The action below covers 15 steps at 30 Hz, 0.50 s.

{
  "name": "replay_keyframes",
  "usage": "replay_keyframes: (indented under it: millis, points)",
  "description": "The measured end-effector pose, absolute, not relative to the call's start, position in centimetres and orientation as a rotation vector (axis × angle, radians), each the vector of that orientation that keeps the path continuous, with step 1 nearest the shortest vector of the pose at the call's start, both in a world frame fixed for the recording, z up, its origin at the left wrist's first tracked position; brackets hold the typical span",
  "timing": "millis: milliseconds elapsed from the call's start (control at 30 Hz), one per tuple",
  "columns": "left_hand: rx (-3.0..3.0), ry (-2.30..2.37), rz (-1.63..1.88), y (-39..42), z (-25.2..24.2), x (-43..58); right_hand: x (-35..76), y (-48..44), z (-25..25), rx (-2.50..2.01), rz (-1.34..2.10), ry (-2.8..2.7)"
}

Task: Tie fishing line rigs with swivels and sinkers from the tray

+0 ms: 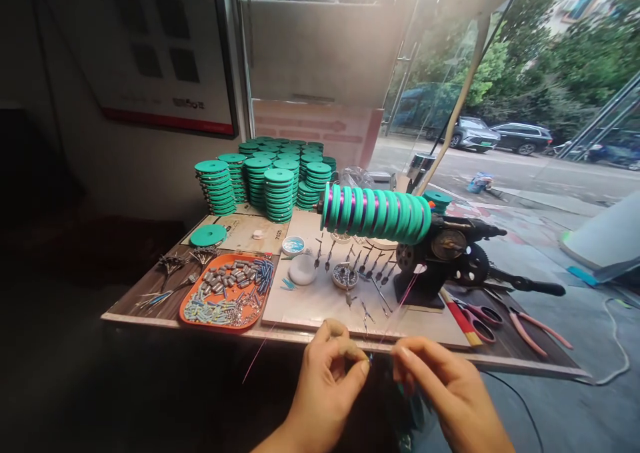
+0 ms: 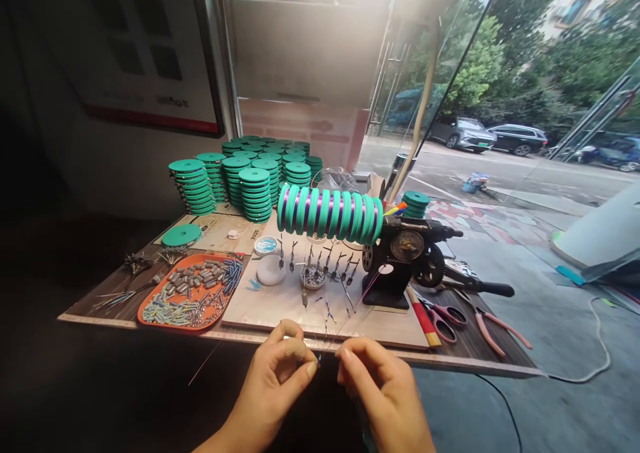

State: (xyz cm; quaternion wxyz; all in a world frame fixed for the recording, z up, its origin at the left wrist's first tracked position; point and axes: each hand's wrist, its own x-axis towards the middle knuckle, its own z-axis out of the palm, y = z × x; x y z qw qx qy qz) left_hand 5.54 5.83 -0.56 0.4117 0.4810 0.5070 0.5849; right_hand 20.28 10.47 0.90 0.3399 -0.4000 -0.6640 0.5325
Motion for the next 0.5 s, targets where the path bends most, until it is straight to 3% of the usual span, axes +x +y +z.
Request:
replay_keyframes:
  millis: [200, 500]
  points:
    - [1.129, 1.18, 1.458, 6.2, -0.9, 5.6, 19.2, 12.5, -0.5, -0.956, 1.794, -1.616]
    - [1.01, 1.142, 1.417, 6.5, -1.2, 5.5, 19.3, 11.4, -1.3, -1.015, 1.535, -1.583]
